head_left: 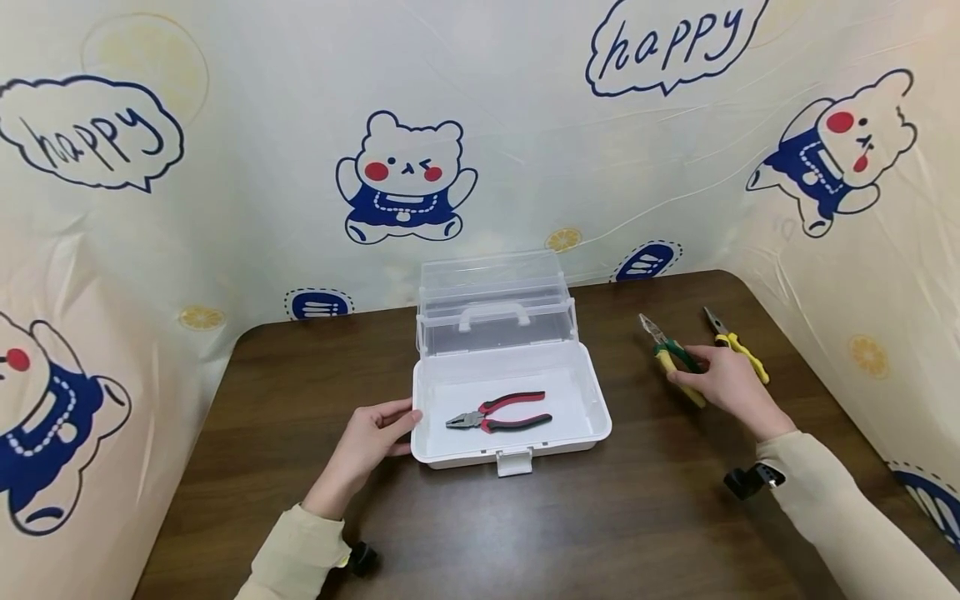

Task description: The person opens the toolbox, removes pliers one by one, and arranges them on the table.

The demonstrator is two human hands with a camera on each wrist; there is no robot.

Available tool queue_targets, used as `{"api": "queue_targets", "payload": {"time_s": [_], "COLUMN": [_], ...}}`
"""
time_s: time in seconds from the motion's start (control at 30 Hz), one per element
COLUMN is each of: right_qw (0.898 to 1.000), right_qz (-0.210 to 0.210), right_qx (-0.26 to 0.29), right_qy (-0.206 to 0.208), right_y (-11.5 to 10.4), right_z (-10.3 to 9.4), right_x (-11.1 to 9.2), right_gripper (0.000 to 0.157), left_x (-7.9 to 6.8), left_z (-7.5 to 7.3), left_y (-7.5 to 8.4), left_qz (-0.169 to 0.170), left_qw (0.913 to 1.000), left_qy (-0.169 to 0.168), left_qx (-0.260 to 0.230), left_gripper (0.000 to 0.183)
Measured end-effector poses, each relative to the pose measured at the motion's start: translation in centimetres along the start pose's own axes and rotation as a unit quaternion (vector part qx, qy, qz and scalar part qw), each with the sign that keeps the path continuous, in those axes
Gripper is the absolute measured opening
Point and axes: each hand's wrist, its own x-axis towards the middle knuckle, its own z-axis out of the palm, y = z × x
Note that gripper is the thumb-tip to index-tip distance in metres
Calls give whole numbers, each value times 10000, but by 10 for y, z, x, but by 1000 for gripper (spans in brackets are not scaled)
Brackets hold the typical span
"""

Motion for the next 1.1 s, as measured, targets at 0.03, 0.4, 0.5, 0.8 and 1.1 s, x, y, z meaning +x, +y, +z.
{"api": "queue_targets", "payload": {"time_s": [0.03,0.4,0.5,0.8,1.1], "right_qw": [10000,9974,9972,9924,9930], "right_qz": [40,361,416,1208,1141], "right_qx": [-6,-248,-243,-151,-220], "right_qy": [39,564,565,167,228], "right_y": [4,22,20,10,9], "right_z": [2,14,17,20,20], "right_x": [1,19,23,27,25], "right_gripper": [71,54,52,61,57], "left_x": [0,0,-1,-3,-1], "left_z": [0,0,0,1,-1], "left_y": [-1,-3,-3,-2,-1], "left_qz": [7,15,49,20,-25], "left_qw": [10000,10000,10000,10000,10000], "left_qy": [-4,-6,-61,-40,-32], "left_qx": [14,-30,-37,-50,62], "left_gripper": [44,44,45,44,45]}}
